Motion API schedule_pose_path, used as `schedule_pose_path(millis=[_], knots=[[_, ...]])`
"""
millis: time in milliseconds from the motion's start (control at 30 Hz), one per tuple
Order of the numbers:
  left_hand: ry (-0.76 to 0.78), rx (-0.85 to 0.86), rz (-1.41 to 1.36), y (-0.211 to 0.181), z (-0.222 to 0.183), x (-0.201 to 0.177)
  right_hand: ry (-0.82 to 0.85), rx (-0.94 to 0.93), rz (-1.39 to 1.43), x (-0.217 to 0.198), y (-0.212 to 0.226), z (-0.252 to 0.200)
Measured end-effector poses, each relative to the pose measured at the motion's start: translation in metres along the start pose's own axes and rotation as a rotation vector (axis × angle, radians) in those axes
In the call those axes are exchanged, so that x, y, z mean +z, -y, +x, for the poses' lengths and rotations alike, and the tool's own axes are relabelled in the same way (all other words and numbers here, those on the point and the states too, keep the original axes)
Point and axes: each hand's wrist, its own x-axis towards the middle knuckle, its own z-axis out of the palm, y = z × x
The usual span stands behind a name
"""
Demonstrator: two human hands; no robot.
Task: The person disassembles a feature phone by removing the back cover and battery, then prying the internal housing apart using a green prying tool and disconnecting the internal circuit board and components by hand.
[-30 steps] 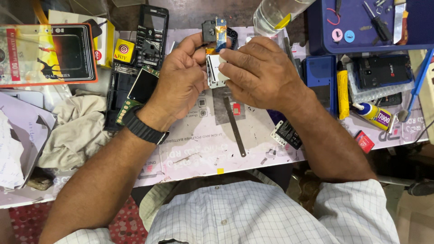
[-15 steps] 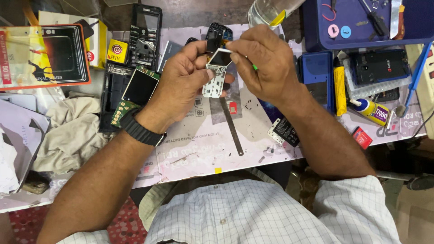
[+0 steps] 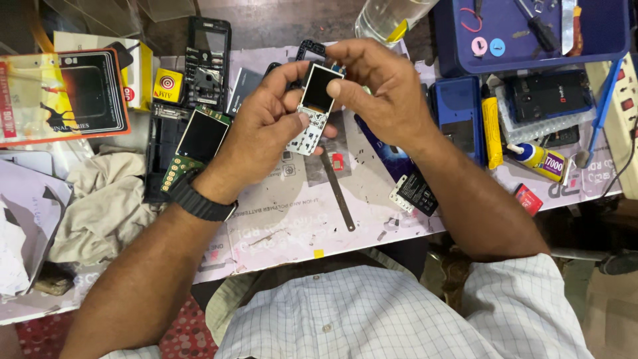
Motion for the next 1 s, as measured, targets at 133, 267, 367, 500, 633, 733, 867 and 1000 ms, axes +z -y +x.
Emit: schedule_pose_path(millis=[133, 267, 367, 500, 633, 733, 867, 1000], knots=[[-0.005, -0.01, 0.066, 0.002, 0.0, 0.001, 0.069, 0.078, 0.174, 0.002, -0.004, -0.001], [-0.025, -0.017, 0.138, 0.006, -0.001, 0.001, 0.007, 0.18, 0.181, 0.004, -0.006, -0.002], [-0.038, 0.114, 0.306, 0.009, -0.001, 0.005, -0.014, 0.21, 0.194, 0.002, -0.006, -0.002], [-0.178, 0.172, 0.73, 0.004, -0.007, 0.009, -0.062, 0.275, 0.262, 0.003, -0.007, -0.001], [-0.2, 0.46, 0.844, 0.003, -0.012, 0.013, -0.061, 0.291, 0.312, 0.003, -0.008, -0.002], [-0.251, 0.542, 0.995, 0.0, -0.015, 0.016, -0.054, 0.313, 0.265, 0.003, -0.006, -0.003], [-0.292, 0.589, 1.151, -0.002, -0.015, 0.02, -0.05, 0.328, 0.313, 0.006, -0.006, -0.004], [-0.31, 0.543, 1.177, -0.004, -0.016, 0.022, -0.043, 0.302, 0.317, 0.008, -0.009, -0.004]])
